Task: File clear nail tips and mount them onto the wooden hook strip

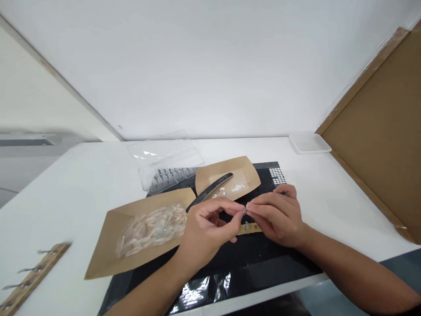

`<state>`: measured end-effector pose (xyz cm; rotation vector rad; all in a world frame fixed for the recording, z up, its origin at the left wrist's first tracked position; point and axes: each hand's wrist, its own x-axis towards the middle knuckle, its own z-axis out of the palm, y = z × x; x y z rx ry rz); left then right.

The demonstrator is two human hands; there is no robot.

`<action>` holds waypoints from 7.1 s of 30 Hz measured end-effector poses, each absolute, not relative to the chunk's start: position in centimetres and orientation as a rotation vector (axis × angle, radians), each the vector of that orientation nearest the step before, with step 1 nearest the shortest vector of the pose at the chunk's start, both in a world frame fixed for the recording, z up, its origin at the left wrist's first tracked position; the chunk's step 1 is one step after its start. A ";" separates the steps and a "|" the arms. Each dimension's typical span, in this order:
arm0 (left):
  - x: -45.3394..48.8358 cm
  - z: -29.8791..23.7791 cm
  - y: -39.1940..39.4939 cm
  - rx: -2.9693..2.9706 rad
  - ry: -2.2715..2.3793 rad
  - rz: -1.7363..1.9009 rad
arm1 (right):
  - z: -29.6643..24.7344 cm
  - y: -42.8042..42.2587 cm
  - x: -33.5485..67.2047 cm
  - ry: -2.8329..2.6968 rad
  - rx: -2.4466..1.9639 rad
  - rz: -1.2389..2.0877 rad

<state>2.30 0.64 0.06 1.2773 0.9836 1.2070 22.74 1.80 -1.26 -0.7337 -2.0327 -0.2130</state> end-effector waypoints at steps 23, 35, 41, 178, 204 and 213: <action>1.9 -0.3 1.1 1.323 0.884 1.147 | -1.2 2.2 22.6 -1.978 -0.705 0.090; 1.6 0.4 1.4 2.028 0.799 1.369 | -1.3 2.3 22.7 -1.900 -0.709 0.515; 0.9 0.3 1.9 2.275 0.732 1.368 | -1.5 2.4 22.9 -1.834 -0.671 0.871; 0.4 -1.4 1.2 2.782 0.700 1.464 | -1.7 0.7 22.7 -1.659 -0.682 1.482; 1.1 -1.6 2.1 2.642 0.773 1.535 | -2.5 2.4 23.2 -1.625 -0.696 1.561; 1.0 -1.9 2.1 2.633 0.778 1.532 | -2.8 2.9 23.3 -1.693 -0.734 1.459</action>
